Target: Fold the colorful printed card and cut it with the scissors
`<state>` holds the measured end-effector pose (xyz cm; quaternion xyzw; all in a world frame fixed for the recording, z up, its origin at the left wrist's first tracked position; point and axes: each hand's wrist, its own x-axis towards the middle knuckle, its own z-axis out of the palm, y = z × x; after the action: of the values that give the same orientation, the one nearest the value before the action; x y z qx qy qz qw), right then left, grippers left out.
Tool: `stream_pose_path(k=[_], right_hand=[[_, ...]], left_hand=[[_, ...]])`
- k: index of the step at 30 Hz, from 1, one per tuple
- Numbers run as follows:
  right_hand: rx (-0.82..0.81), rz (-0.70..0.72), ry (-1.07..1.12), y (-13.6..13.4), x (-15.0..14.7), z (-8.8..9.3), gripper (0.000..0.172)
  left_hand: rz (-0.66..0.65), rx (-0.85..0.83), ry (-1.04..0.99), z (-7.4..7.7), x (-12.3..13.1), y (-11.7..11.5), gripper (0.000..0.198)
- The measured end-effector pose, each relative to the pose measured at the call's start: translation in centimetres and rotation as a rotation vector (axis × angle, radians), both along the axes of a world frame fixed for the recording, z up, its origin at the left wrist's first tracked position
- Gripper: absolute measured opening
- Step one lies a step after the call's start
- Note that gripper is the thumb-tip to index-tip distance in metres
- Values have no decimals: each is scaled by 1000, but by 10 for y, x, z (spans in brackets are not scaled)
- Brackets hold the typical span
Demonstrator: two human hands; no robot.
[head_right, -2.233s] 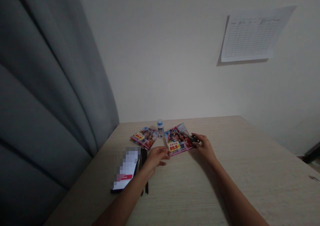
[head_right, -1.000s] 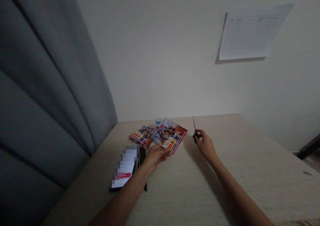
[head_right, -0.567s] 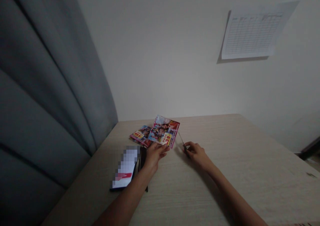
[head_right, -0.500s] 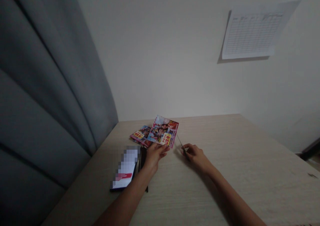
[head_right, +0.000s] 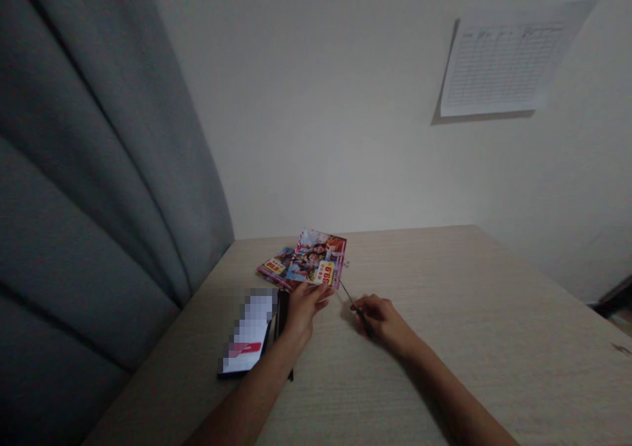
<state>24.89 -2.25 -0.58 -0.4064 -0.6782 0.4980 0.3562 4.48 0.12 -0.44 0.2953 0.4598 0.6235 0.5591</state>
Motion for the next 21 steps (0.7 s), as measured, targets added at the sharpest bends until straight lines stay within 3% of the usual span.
stream_pose_path(k=[7, 21], right_hand=[[-29, 38, 66, 0, 0, -5, 35], [5, 29, 36, 0, 0, -8, 38]], left_hand=[[46, 10, -35, -1, 0, 1, 42], [15, -11, -49, 1, -1, 2, 39]])
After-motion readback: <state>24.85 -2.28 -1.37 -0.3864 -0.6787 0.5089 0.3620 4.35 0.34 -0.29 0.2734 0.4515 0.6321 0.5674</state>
